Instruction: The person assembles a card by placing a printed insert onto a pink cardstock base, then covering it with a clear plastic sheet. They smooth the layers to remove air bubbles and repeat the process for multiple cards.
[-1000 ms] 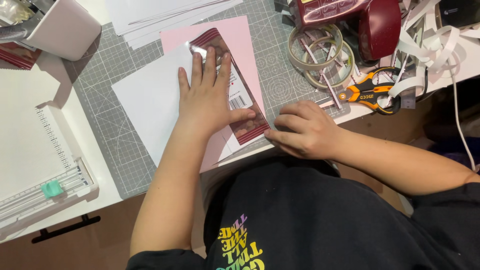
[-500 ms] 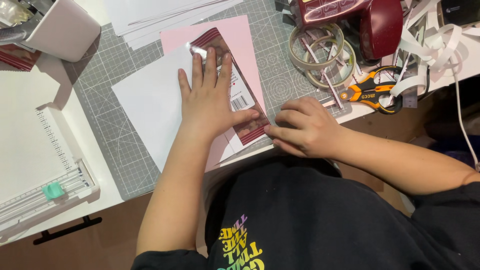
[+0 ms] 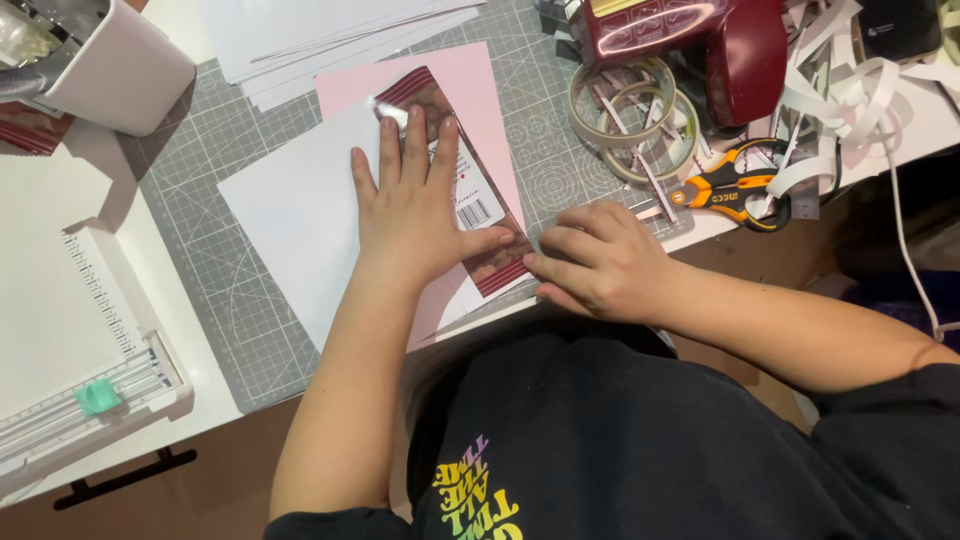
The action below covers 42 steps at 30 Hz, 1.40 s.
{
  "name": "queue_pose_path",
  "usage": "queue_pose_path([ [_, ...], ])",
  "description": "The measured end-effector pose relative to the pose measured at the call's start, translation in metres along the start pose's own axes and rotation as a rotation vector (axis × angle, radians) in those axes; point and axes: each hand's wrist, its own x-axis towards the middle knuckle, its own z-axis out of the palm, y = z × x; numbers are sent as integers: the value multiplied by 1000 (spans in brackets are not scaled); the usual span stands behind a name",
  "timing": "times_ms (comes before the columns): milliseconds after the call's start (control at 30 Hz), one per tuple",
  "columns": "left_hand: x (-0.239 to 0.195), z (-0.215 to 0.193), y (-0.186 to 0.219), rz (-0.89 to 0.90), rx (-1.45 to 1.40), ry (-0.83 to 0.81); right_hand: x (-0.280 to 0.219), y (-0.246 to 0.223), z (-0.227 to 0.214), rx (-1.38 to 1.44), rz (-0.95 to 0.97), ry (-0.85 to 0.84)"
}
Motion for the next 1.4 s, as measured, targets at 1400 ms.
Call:
queue_pose_path([
  [1400, -2, -8, 2, -14, -27, -63, -5, 14, 11, 127, 320, -80],
])
